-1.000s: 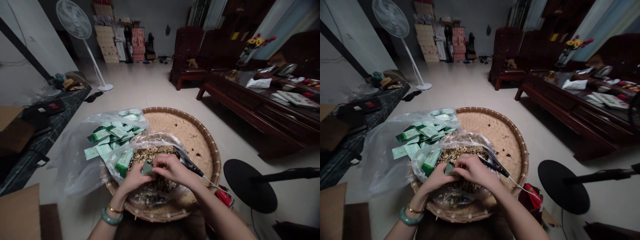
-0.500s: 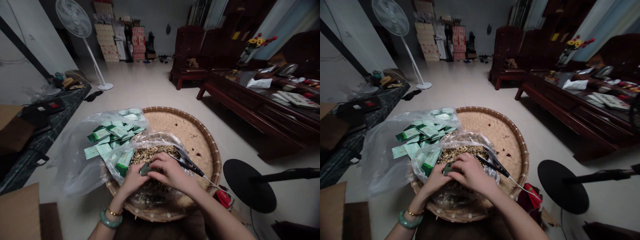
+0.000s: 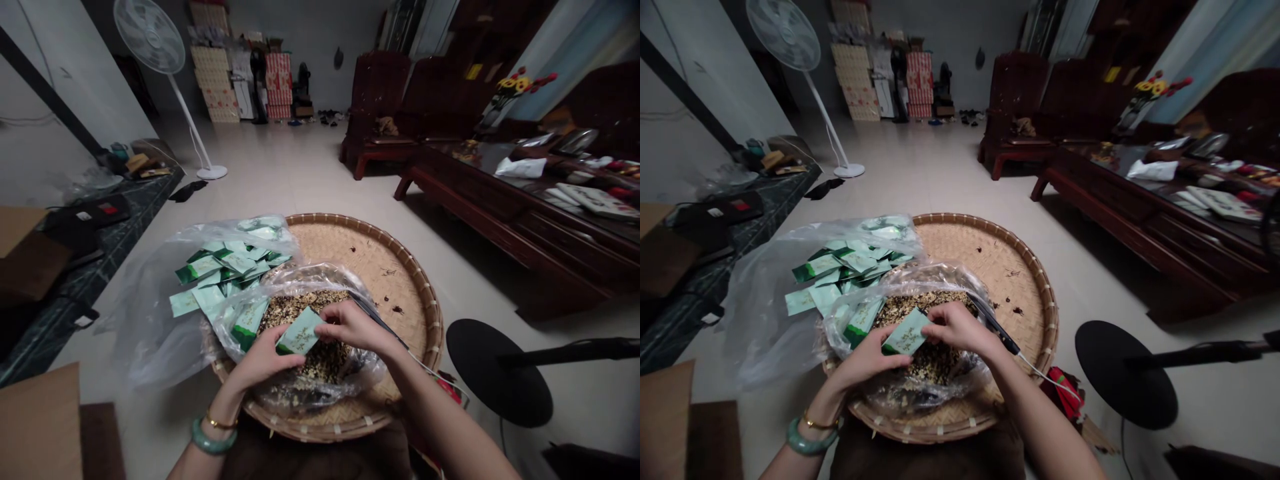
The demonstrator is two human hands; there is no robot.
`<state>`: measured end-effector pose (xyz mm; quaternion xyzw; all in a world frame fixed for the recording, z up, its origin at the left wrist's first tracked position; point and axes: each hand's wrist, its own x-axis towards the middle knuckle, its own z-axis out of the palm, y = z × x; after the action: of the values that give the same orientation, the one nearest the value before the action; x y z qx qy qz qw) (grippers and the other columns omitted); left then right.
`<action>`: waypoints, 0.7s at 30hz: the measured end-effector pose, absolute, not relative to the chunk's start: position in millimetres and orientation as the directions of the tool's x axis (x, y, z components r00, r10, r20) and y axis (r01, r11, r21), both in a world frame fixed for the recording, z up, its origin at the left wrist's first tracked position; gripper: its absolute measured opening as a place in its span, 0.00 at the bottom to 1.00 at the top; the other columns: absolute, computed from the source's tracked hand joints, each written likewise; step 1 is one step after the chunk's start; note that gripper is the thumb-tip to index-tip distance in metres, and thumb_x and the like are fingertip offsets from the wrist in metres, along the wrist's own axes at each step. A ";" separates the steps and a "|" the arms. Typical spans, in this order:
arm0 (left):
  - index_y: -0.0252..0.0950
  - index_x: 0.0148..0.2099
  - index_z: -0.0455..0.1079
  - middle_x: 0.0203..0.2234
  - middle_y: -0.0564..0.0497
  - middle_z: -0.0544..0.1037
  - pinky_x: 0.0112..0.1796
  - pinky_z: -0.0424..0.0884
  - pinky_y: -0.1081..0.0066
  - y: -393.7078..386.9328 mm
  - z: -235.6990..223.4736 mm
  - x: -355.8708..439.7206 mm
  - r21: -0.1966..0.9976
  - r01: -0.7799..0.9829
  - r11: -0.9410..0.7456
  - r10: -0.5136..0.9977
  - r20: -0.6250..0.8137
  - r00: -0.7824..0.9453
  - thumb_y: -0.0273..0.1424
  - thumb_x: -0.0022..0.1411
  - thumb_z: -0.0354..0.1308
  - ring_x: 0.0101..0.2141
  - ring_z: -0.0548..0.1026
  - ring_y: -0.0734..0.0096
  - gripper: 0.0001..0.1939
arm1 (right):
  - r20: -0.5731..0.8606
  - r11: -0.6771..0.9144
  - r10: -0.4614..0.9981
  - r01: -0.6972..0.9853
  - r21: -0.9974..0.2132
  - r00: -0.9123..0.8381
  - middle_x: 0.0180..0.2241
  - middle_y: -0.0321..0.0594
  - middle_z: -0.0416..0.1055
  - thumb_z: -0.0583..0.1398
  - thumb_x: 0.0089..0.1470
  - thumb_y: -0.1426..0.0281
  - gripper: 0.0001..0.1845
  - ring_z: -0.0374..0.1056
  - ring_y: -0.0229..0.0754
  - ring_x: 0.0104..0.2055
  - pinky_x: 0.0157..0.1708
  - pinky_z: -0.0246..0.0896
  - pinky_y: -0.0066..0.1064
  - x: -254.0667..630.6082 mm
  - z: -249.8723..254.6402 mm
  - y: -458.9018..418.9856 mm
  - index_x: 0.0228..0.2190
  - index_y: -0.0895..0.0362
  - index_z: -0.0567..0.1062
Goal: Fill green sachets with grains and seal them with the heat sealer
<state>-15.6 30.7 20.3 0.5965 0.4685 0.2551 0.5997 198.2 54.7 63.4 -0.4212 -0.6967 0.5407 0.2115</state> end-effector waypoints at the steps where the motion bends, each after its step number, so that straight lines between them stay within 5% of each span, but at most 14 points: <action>1: 0.33 0.46 0.73 0.38 0.47 0.80 0.40 0.70 0.65 31.8 19.9 -14.5 0.960 0.208 0.187 0.865 -0.261 0.429 0.32 0.43 0.68 0.37 0.76 0.62 0.25 | -0.164 0.068 0.812 0.370 -0.926 -0.560 0.19 0.34 0.70 0.62 0.51 0.69 0.09 0.65 0.35 0.22 0.24 0.57 0.24 197.3 62.4 54.6 0.22 0.59 0.74; 6: 0.30 0.43 0.73 0.28 0.48 0.80 0.32 0.70 0.69 34.7 15.4 -6.4 0.939 0.049 0.341 0.863 -0.333 0.380 0.43 0.49 0.64 0.28 0.75 0.68 0.24 | -0.178 0.044 0.852 0.405 -0.913 -0.493 0.18 0.31 0.67 0.63 0.48 0.71 0.06 0.60 0.33 0.21 0.22 0.52 0.23 190.0 52.4 56.4 0.23 0.60 0.76; 11: 0.31 0.44 0.71 0.27 0.50 0.78 0.30 0.68 0.72 32.6 13.3 0.1 0.937 0.000 0.349 0.871 -0.324 0.369 0.43 0.47 0.66 0.27 0.74 0.70 0.26 | -0.101 0.078 0.907 0.400 -0.913 -0.408 0.20 0.31 0.68 0.63 0.48 0.71 0.05 0.60 0.33 0.23 0.23 0.52 0.23 186.1 39.4 56.9 0.25 0.59 0.77; 21: 0.33 0.30 0.71 0.22 0.55 0.73 0.29 0.64 0.73 30.1 16.1 8.9 0.939 0.336 0.072 0.952 -0.165 0.257 0.30 0.43 0.61 0.26 0.68 0.71 0.08 | 0.107 0.329 0.897 0.483 -0.812 -0.430 0.33 0.39 0.72 0.65 0.51 0.65 0.06 0.64 0.43 0.42 0.43 0.57 0.35 173.5 48.0 51.1 0.28 0.55 0.80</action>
<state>8.9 30.1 16.1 0.6097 0.5283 0.3038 0.5068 173.5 51.1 48.0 -0.4516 -0.7636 0.3629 0.2850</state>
